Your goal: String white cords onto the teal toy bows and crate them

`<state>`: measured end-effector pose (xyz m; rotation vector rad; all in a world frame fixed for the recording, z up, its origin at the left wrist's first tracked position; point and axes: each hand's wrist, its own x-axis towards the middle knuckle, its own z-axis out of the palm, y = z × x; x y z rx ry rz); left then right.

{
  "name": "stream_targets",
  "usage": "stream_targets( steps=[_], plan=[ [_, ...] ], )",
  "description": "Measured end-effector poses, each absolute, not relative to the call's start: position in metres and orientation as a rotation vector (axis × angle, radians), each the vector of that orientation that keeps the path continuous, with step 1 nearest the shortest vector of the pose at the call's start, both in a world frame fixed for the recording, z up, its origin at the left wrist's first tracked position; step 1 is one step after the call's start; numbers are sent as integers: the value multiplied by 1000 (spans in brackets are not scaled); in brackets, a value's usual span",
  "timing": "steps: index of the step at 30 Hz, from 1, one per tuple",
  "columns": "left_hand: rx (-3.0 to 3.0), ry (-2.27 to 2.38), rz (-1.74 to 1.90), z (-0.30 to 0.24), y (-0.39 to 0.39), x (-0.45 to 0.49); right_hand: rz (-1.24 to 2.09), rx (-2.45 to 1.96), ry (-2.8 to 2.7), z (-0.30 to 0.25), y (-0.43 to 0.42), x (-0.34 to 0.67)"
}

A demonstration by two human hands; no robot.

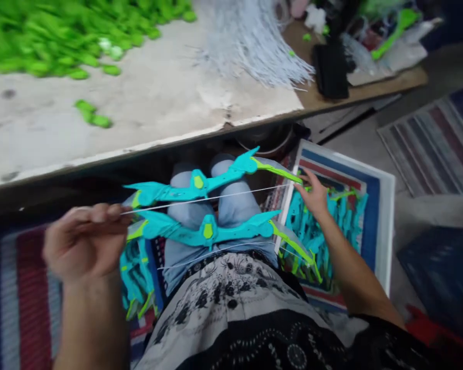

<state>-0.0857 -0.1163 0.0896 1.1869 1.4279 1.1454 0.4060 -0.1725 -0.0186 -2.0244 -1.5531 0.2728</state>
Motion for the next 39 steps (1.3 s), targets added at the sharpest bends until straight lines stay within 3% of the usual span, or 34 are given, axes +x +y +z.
stream_targets(
  steps=[2, 5, 10, 14, 19, 26, 32, 39],
  plan=[
    [838, 1342, 1317, 92, -129, -70, 121, -2021, -1685, -10, -159, 395],
    [639, 1261, 1279, 81, -138, -51, -52, -1812, -1855, 8, -127, 335],
    [525, 1121, 1090, 66, -147, -27, 270, -1242, -2498, 13, -84, 161],
    [442, 1005, 1032, 67, -148, -16, 353, -1242, -2827, 1, -65, 89],
    [444, 994, 1118, 71, -145, -27, 614, -1093, -2831, 7, -26, 118],
    [519, 1478, 1616, 66, -128, -99, 1259, -1111, -2617, 17, 9, 161],
    [791, 1844, 1599, 64, -105, -135, 1368, -1158, -2511, 18, 8, 158],
    [957, 1961, 1514, 66, -97, -142, 1366, -1161, -2500, 17, 9, 158]
  ],
)
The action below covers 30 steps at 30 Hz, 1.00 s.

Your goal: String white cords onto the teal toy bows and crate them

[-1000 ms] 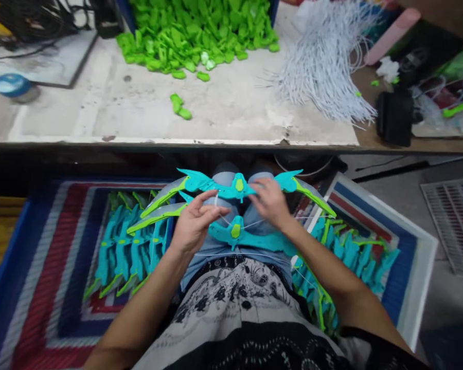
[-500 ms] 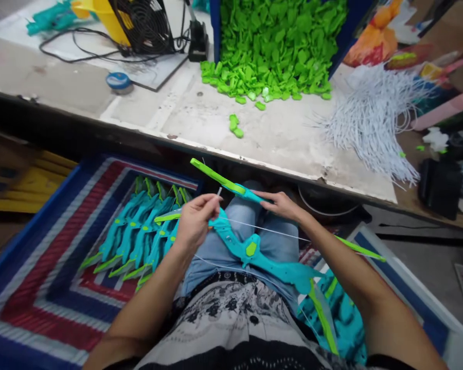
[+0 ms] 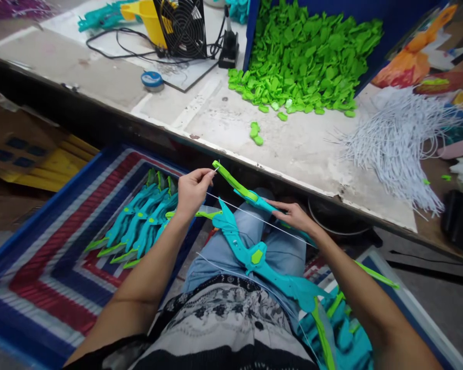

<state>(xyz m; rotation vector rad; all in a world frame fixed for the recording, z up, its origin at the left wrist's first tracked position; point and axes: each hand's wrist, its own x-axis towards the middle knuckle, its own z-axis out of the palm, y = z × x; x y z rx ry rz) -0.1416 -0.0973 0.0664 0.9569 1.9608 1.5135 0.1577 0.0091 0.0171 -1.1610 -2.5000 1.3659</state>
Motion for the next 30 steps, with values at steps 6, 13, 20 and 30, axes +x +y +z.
stream_targets(
  steps=[6, 13, 20, 30],
  plan=[
    [938, 1826, 1581, 65, -91, -139, 1283, -1157, -2592, 13, 7, 158],
    [710, 1373, 1553, 69, -89, -145, 974, -1032, -2720, 17, -6, 161],
    [694, 1313, 1555, 63, -111, -143, 547, -580, -2549, 65, 2, 60],
    [745, 1418, 1468, 62, -123, -149, 749, -118, -2617, 83, 14, -29]
  ],
)
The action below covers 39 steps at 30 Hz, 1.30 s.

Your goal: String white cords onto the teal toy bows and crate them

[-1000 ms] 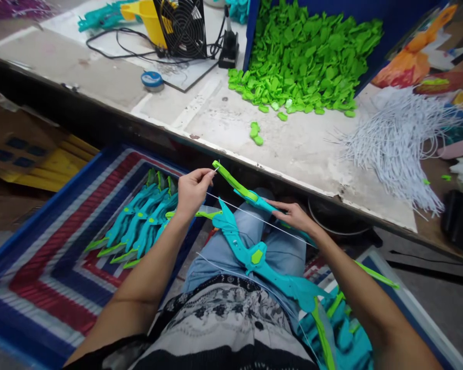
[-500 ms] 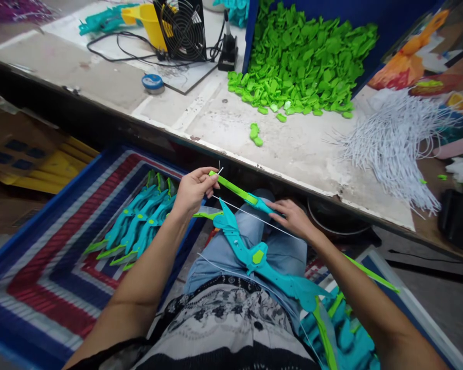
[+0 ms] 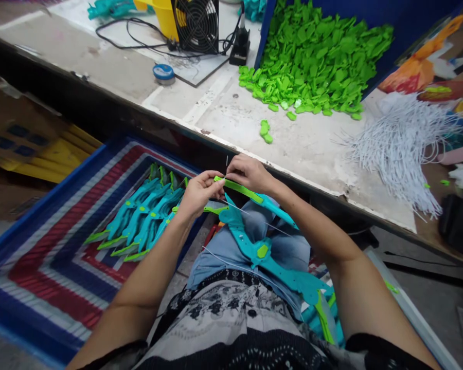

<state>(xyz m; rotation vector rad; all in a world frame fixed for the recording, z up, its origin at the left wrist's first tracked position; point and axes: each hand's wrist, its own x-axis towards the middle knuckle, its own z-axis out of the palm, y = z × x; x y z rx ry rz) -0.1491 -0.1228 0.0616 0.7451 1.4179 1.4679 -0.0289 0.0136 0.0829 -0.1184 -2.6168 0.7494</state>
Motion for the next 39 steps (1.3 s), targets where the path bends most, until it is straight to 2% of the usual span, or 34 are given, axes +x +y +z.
stream_targets(
  steps=[4, 9, 11, 15, 18, 22, 26, 30, 34, 39],
  plan=[
    [1043, 1763, 1519, 49, -125, -142, 726, -186, -2645, 77, 42, -31],
    [1264, 1733, 1639, 48, -125, -128, 627, -806, -2078, 89, 97, -32],
    [1231, 1644, 1578, 54, -118, -130, 623, -755, -1975, 97, 77, -34],
    [725, 1411, 1594, 67, -100, -149, 729, -416, -2093, 87, -14, -35],
    [752, 1520, 1588, 75, -101, -164, 832, -409, -2064, 64, -53, -33],
    [1069, 1851, 1589, 84, -113, -166, 933, -540, -1973, 47, -51, -37],
    [813, 1596, 1751, 84, -115, -155, 1040, -625, -1811, 53, -48, -46],
    [611, 1392, 1670, 84, -113, -156, 1073, -622, -1679, 60, -51, -54],
    [536, 1315, 1557, 87, -116, -164, 1015, -579, -1752, 60, -49, -57],
    [429, 1348, 1613, 87, -114, -162, 1051, -539, -1895, 58, -48, -56]
  ],
)
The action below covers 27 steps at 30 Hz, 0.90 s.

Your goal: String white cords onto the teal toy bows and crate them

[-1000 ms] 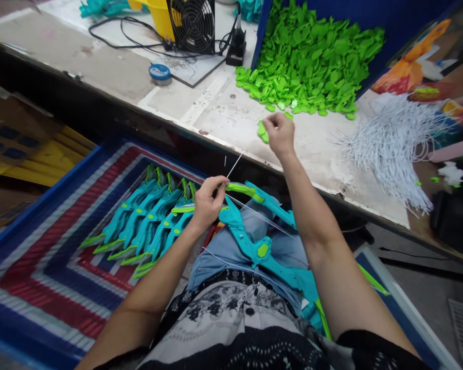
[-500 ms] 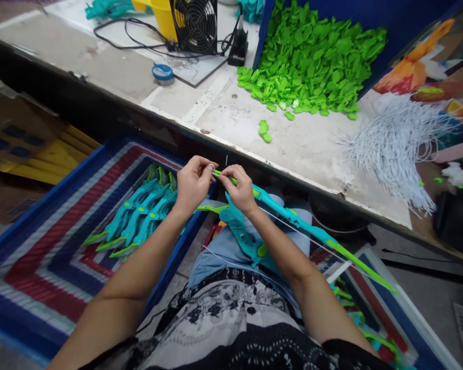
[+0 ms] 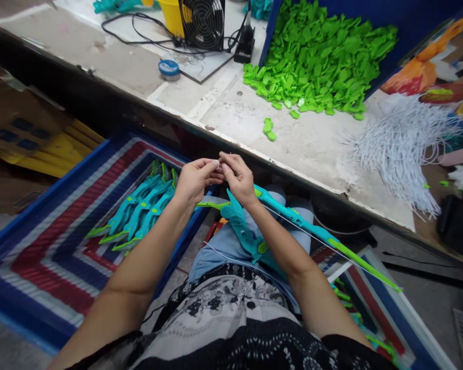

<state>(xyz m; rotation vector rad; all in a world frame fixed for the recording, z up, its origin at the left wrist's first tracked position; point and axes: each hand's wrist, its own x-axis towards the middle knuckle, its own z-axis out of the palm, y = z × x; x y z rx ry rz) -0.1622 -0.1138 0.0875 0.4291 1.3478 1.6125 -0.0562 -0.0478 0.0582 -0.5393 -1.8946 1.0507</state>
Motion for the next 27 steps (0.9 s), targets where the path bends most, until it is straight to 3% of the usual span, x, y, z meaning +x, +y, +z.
stream_targets(
  steps=[13, 27],
  plan=[
    [626, 1364, 1581, 91, -112, -161, 568, -506, -2159, 75, -34, -44],
    [639, 1426, 1642, 83, -114, -155, 802, -448, -2106, 69, -32, -37]
  ],
)
